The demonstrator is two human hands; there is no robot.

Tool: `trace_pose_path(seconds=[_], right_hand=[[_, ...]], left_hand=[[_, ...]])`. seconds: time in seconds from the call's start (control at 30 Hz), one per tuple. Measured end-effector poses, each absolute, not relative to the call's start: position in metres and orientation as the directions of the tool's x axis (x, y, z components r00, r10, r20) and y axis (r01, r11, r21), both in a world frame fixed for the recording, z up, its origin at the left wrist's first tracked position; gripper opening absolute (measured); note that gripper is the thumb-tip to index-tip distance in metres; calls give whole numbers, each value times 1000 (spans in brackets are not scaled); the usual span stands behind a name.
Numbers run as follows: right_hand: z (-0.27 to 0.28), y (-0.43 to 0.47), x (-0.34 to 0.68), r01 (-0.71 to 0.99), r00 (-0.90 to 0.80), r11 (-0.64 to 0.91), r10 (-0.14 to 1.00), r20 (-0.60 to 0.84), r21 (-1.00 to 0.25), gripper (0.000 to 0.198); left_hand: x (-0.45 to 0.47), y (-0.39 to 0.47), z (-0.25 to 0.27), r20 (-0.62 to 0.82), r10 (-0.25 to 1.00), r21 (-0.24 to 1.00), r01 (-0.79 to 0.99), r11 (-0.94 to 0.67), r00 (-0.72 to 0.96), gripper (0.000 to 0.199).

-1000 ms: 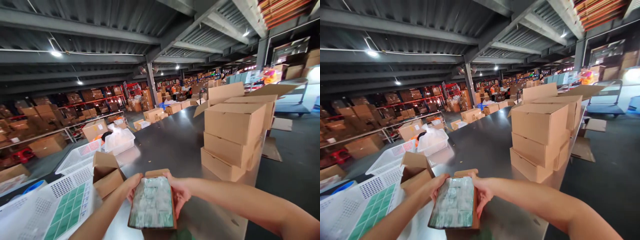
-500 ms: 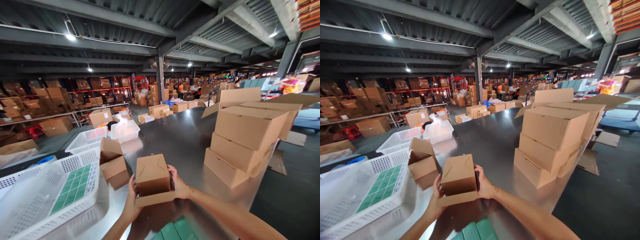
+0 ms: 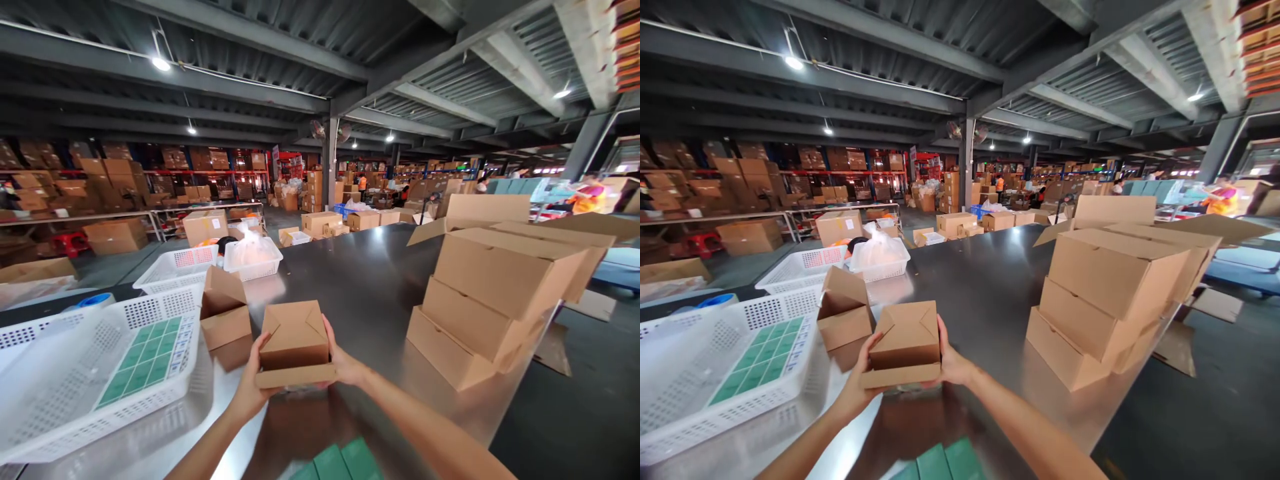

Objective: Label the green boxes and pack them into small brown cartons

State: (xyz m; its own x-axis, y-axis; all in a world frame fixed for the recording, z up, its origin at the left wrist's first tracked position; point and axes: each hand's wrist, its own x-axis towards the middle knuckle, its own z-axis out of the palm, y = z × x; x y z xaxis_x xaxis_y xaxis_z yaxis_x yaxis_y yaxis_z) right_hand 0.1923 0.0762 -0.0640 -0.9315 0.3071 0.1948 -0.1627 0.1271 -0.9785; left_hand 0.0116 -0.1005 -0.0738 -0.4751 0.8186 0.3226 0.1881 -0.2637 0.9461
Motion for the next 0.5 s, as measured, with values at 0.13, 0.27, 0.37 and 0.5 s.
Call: trace_pose_path(seconds=[0.13,0.27,0.37,0.5], right_hand=[[-41,66,183,-264,-915,208,256,313,-942,171],[-15,64,182,-322,-909,284,174,379,-903,161],[3,66,189,-317,-906,379,151,396,-870,157],[23,76,198,-269,-904,473,176,389,-839,147]], left_hand=[[5,-117,-47,270,834,958,221,-183,-480,109],[6,-123,-19,263,812,959,237,-158,-522,108],[4,-120,-2,274,787,952,271,-141,-553,110],[-4,-114,23,349,757,924,336,-181,-553,107]])
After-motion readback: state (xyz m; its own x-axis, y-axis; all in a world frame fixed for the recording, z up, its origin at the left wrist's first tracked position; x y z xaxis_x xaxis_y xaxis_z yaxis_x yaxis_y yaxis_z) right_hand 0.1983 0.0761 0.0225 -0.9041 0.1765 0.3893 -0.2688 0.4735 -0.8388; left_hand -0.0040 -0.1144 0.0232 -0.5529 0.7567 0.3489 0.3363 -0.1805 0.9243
